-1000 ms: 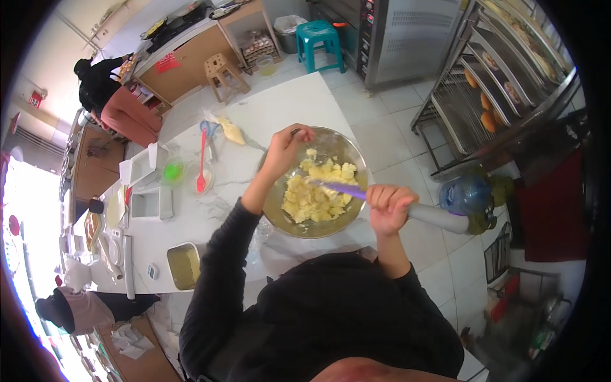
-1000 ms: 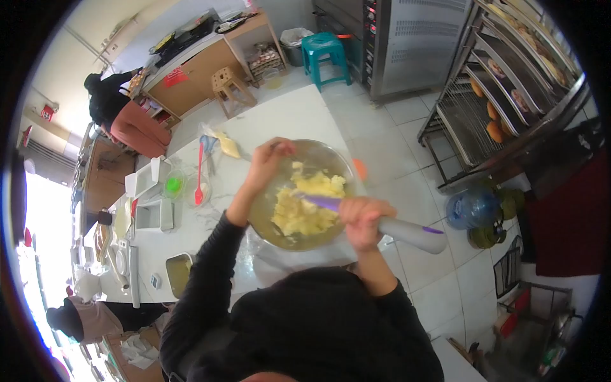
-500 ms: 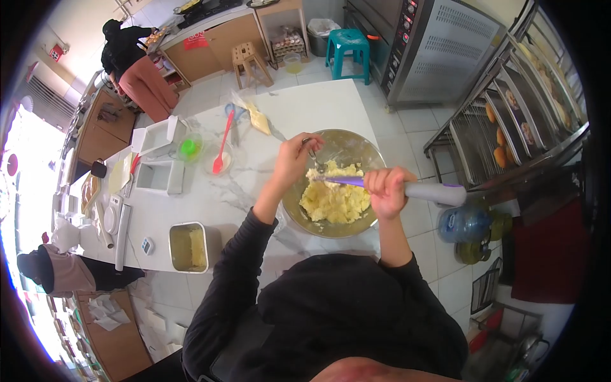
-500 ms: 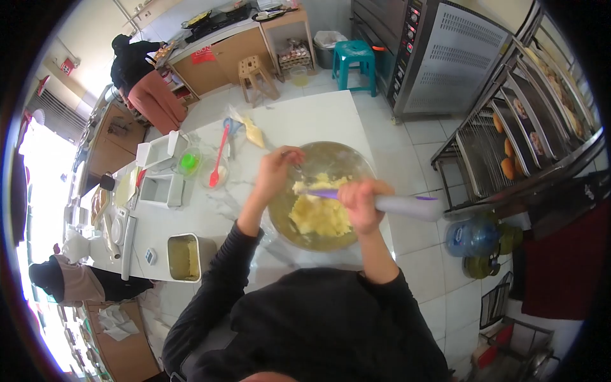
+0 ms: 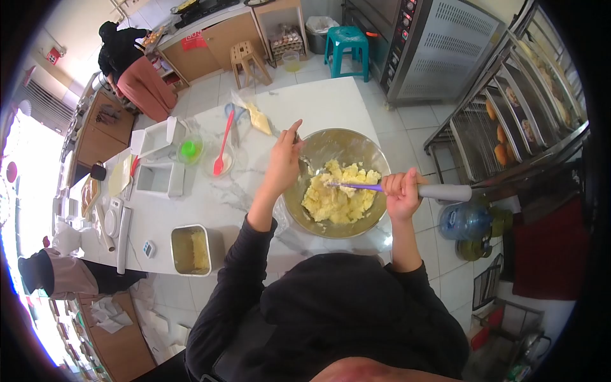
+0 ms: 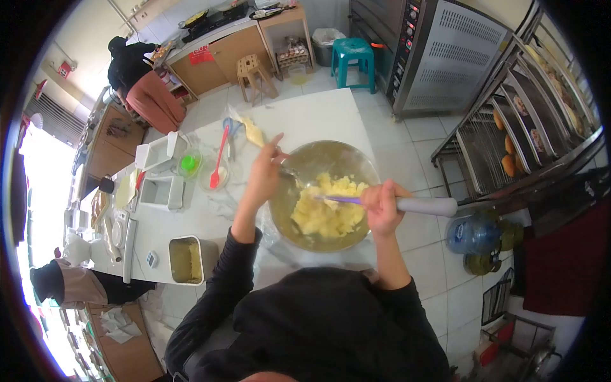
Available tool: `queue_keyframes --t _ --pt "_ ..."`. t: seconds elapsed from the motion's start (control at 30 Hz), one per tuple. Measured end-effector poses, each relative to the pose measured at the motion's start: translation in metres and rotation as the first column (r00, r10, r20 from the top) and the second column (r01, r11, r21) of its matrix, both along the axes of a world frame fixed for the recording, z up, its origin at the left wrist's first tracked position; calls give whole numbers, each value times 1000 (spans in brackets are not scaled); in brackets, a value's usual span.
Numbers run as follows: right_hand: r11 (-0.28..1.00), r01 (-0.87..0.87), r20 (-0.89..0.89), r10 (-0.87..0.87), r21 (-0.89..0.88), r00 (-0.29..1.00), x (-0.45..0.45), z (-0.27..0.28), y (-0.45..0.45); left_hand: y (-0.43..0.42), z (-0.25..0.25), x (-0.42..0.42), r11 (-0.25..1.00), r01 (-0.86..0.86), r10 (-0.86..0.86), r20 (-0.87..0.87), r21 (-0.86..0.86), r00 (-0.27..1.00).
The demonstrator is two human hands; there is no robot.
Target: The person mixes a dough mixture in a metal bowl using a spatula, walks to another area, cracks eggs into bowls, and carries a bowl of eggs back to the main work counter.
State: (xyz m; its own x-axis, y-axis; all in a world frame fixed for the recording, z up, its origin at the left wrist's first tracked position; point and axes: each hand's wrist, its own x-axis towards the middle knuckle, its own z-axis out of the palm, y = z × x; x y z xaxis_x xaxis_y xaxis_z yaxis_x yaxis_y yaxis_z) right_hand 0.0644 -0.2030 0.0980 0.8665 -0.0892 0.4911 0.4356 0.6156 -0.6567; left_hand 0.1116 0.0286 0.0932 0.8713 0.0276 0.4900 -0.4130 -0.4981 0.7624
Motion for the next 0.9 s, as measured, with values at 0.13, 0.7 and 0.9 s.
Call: queue_keyframes --t 0.13,0.7,0.9 --pt "995 54 -60 -49 87 997 3 7 -22 2 1 -5 989 -22 -8 -196 -149 981" --pt "950 81 269 4 -303 963 4 16 20 -18 7 -16 746 -89 7 -126 -660 992" --pt "996 -87 348 74 23 934 -6 35 14 -16 12 -23 717 -117 51 -116 -687 992"
